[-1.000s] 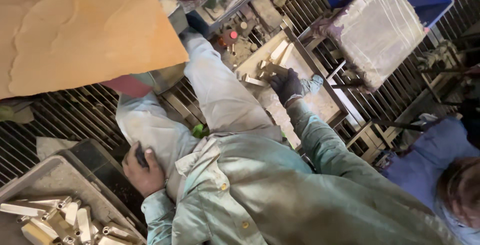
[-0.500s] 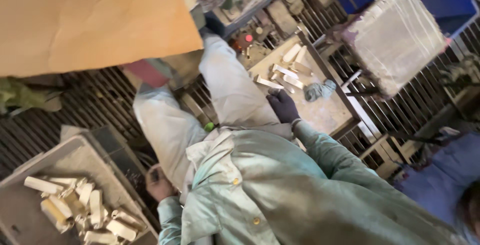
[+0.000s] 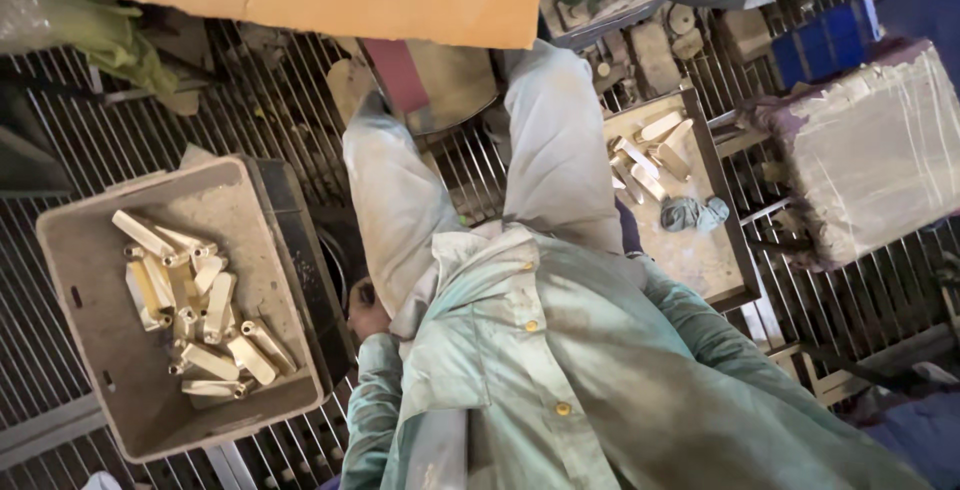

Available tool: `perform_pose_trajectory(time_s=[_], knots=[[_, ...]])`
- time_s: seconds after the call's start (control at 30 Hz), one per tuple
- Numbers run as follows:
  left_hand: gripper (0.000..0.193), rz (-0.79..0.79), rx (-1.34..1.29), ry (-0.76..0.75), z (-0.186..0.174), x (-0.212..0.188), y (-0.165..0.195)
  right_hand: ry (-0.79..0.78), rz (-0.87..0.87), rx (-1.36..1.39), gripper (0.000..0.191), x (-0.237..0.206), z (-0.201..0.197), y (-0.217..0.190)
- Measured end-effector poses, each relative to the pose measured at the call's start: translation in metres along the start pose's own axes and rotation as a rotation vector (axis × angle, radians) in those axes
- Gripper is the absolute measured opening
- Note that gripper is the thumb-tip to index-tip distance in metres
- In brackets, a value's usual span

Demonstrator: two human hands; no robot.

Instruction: The person sits on the floor and repeatedly picks up brass-colored metal parts from a container. They rub each part against a grinding wheel to smooth the surface, then place the finished parts onto a nearby tray.

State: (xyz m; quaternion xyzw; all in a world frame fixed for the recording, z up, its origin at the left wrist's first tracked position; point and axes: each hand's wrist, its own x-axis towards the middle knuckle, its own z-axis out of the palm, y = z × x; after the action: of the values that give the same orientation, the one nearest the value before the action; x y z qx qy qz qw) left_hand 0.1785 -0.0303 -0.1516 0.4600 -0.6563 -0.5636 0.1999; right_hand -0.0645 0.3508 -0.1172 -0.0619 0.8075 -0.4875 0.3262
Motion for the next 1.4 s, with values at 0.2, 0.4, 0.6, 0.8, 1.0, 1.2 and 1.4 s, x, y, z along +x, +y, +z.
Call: perform_pose_trajectory(time_s=[0.2,0.4,0.6,0.8,1.0,1.2,1.4], knots=[[0.026,0.023,0.061,-0.015,0.000,-0.001,0.004,-0.059,0.024,0.032,0.034,-0.005,0.000,-0.008],[0.036,0.050,0.287,-0.004,-0.003,-0.002,0.014,-0.088,0.068,0.031,0.034,-0.012,-0.007,-0.008],[0.038,-0.056,0.315,-0.042,-0.004,-0.003,0.028,-0.097,0.074,0.060,0.034,-0.005,-0.011,-0.006],[0.051,-0.054,0.415,-0.042,-0.002,0.001,0.030,-0.003,0.042,0.175,0.034,0.013,-0.010,-0.007],[0.059,-0.097,0.587,-0.039,-0.001,0.010,0.022,0.054,0.032,0.246,0.034,0.018,-0.008,-0.006],[0.067,-0.117,0.637,-0.101,-0.002,0.014,0.013,-0.054,0.013,0.454,0.037,0.028,-0.009,-0.003],[0.067,-0.142,0.631,-0.215,0.002,0.030,0.013,-0.111,-0.186,-0.119,0.059,0.044,-0.020,-0.003]])
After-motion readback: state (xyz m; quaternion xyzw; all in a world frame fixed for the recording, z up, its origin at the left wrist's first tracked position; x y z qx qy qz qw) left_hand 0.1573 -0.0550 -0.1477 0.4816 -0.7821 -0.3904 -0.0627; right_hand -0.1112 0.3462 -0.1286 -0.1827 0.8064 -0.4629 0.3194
